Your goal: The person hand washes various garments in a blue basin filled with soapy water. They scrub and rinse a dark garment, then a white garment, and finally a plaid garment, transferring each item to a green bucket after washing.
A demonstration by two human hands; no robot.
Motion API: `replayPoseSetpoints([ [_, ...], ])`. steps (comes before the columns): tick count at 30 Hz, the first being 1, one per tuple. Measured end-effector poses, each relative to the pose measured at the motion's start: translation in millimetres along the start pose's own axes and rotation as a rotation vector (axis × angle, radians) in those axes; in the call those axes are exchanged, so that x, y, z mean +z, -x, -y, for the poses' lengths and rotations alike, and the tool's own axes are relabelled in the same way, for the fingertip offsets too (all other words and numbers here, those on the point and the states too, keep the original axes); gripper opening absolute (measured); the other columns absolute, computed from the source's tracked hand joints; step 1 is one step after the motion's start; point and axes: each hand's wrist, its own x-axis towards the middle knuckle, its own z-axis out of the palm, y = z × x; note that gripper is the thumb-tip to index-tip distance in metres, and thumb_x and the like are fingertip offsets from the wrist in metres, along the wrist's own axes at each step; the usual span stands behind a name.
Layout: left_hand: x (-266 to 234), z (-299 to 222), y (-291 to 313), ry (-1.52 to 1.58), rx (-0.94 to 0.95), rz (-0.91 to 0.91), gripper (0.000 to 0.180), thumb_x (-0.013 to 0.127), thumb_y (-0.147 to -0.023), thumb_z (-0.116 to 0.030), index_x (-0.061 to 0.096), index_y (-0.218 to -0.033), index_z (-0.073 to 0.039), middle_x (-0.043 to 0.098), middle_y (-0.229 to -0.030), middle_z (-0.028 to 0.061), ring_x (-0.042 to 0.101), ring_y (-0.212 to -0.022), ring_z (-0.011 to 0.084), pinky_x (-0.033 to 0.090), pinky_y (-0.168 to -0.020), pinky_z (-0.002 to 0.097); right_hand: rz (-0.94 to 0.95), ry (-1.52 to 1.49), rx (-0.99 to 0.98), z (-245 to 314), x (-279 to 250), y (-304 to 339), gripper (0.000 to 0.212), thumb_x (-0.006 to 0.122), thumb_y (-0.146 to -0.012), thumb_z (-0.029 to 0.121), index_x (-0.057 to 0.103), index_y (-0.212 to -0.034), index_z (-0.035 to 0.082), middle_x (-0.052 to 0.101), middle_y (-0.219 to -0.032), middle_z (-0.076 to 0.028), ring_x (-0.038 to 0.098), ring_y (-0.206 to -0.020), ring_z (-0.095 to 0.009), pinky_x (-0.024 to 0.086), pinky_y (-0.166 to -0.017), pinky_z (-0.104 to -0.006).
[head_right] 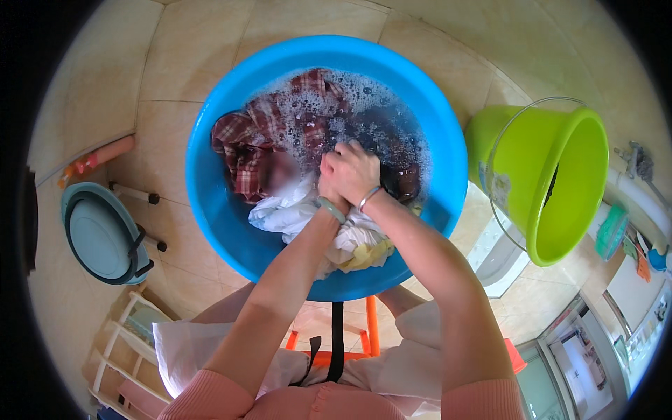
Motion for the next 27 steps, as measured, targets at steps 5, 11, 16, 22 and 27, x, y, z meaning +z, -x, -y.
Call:
replayPoseSetpoints([
  [5, -13, 4, -13, -0.136, -0.091, -0.371, 0.048, 0.046, -0.095, -0.041, 0.057, -0.122, -0.002, 0.063, -0.114, 0.0081, 0.062, -0.099, 0.0229, 0.049, -0.089, 0.0357, 0.599, 0.172, 0.299, -17, 18, -50, 0.019, 0.057, -0.079, 0.021, 0.074, -0.075, 0.013, 0.070, -0.089, -0.012, 0.068, -0.086, -0.029, 0.055, -0.066, -0.0432],
  [11, -6, 10, -20, -0.249, -0.027, -0.540, 0.060, 0.052, -0.092, -0.046, 0.057, -0.124, 0.005, 0.062, -0.118, 0.0120, 0.057, -0.104, 0.0212, 0.044, -0.091, 0.0330, 0.581, 0.324, 0.158, -41, 35, -69, 0.012, 0.062, -0.076, 0.014, 0.073, -0.079, 0.011, 0.071, -0.085, -0.010, 0.068, -0.085, -0.028, 0.055, -0.066, -0.0433],
  [16, -8, 6, -21, -0.124, -0.110, -0.363, 0.040, 0.045, -0.098, -0.036, 0.058, -0.119, -0.006, 0.063, -0.113, 0.0080, 0.060, -0.099, 0.0213, 0.049, -0.087, 0.0362, 0.169, 0.047, -0.007, -9, -18, -26, 0.014, 0.064, -0.078, 0.018, 0.057, -0.067, 0.011, 0.055, -0.079, -0.004, 0.058, -0.079, -0.024, 0.051, -0.055, -0.0384],
  [22, -7, 7, 13, -0.554, 0.150, 0.287, 0.033, 0.038, -0.098, -0.024, 0.051, -0.124, -0.007, 0.060, -0.110, 0.0055, 0.057, -0.097, 0.0197, 0.048, -0.086, 0.0353, 0.185, -0.162, -0.057, 30, -78, 50, 0.024, 0.072, -0.073, 0.020, 0.053, -0.060, 0.013, 0.048, -0.076, 0.000, 0.053, -0.076, -0.019, 0.047, -0.051, -0.0331],
  [27, -3, 78, -10, 0.428, 0.496, 0.037, 0.049, 0.038, -0.099, -0.039, 0.052, -0.133, -0.006, 0.061, -0.108, 0.0053, 0.056, -0.103, 0.0202, 0.046, -0.086, 0.0356, 0.084, -0.121, -0.099, 21, -37, 20, 0.022, 0.072, -0.072, 0.017, 0.054, -0.061, 0.012, 0.050, -0.073, -0.002, 0.056, -0.068, -0.021, 0.048, -0.047, -0.0352],
])
